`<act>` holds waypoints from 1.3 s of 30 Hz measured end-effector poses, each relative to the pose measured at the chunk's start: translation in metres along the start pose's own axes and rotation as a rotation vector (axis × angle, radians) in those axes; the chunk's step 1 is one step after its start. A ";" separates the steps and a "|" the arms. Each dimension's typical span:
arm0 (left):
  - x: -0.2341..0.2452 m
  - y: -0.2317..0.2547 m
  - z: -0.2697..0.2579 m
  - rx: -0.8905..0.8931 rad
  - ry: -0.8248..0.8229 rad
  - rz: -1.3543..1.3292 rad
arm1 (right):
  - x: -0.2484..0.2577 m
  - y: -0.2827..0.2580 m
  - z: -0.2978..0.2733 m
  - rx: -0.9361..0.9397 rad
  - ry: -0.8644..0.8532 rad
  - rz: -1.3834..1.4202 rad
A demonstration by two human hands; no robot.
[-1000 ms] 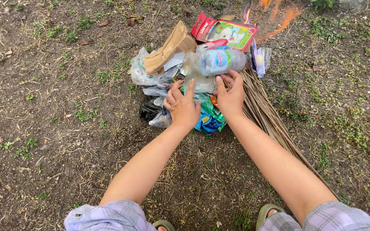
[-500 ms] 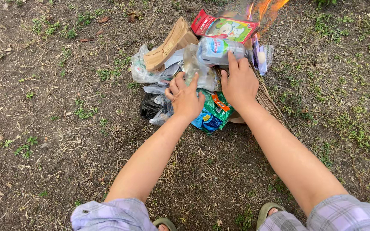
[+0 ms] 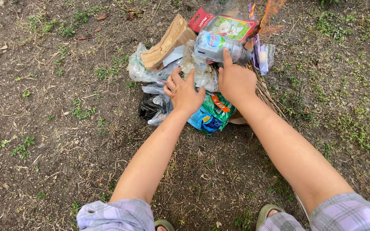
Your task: The person piles plastic packaging, paper, a bottle, and a black bag onto a fire outdoors and uses a bundle of dry palm leaves to manage the burning debris.
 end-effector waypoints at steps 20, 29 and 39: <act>0.049 -0.052 -0.049 -0.257 -0.134 0.616 | -0.028 0.040 -0.101 0.876 -0.274 -0.100; -0.006 -0.042 -0.061 0.107 -0.787 0.721 | -0.145 -0.021 -0.167 0.674 -0.784 0.073; -0.098 -0.090 -0.187 0.087 -1.091 0.848 | -0.180 -0.062 -0.216 0.528 -0.788 0.160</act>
Point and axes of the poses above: each hand's wrist, its own z-axis towards the middle knuckle, its own x-axis out of the back of the hand, y = z × x, the point moved 4 cm from there along z, towards the middle knuckle, and after that the axes turned 9 degrees about x, right-handed, at the moved point
